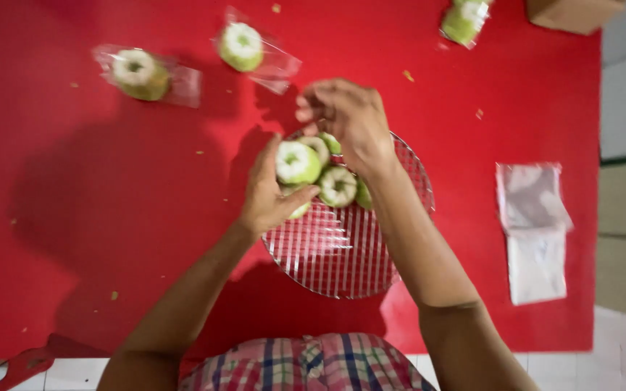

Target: The person is individually packaging green cakes into small plastic bags on a red table.

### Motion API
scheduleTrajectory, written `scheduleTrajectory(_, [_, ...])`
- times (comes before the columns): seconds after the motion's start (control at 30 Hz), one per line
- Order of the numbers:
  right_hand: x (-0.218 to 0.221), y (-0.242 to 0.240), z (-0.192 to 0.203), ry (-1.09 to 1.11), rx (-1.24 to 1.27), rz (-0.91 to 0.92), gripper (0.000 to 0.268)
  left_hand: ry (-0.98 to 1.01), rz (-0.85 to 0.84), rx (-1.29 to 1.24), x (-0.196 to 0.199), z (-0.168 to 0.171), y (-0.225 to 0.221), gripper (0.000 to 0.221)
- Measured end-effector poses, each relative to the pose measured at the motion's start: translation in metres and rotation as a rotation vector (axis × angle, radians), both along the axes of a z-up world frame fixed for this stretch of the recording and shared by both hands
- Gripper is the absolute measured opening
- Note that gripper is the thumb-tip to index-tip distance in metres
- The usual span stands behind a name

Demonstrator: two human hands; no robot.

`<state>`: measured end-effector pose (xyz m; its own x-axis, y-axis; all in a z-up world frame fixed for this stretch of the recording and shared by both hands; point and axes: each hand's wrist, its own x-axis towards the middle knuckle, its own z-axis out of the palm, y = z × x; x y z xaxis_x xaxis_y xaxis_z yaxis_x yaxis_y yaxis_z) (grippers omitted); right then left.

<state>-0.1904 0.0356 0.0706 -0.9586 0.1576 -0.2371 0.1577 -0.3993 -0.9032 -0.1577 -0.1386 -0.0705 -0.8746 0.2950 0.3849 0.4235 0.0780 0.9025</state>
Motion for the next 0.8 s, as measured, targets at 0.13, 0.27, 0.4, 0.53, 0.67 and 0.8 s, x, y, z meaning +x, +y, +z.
scheduleTrajectory(0.13, [0.094,0.055,-0.014,0.110,0.158,-0.111,0.025,0.092,0.053,-0.104,0.003,0.014,0.010,0.095])
scheduleTrajectory(0.27, [0.177,0.118,-0.036,0.069,0.489,-0.195,0.020,0.208,0.134,-0.176,0.009,0.019,0.011,0.081])
scheduleTrajectory(0.4, [0.247,0.204,-0.081,-0.064,0.988,-0.344,0.018,0.486,0.244,-0.089,0.038,0.028,0.012,0.076])
scheduleTrajectory(0.53, [0.276,0.297,-0.134,-0.242,1.460,-0.430,0.036,0.428,0.174,-0.116,0.109,0.051,0.043,0.075])
scheduleTrajectory(0.67, [0.274,0.338,-0.161,-0.790,1.638,-0.357,0.075,0.365,0.073,-0.211,0.161,0.004,0.070,0.077])
scheduleTrajectory(0.8, [0.265,0.346,-0.176,-0.879,1.564,-0.302,0.066,0.413,0.009,-0.464,0.174,-0.019,0.081,0.079])
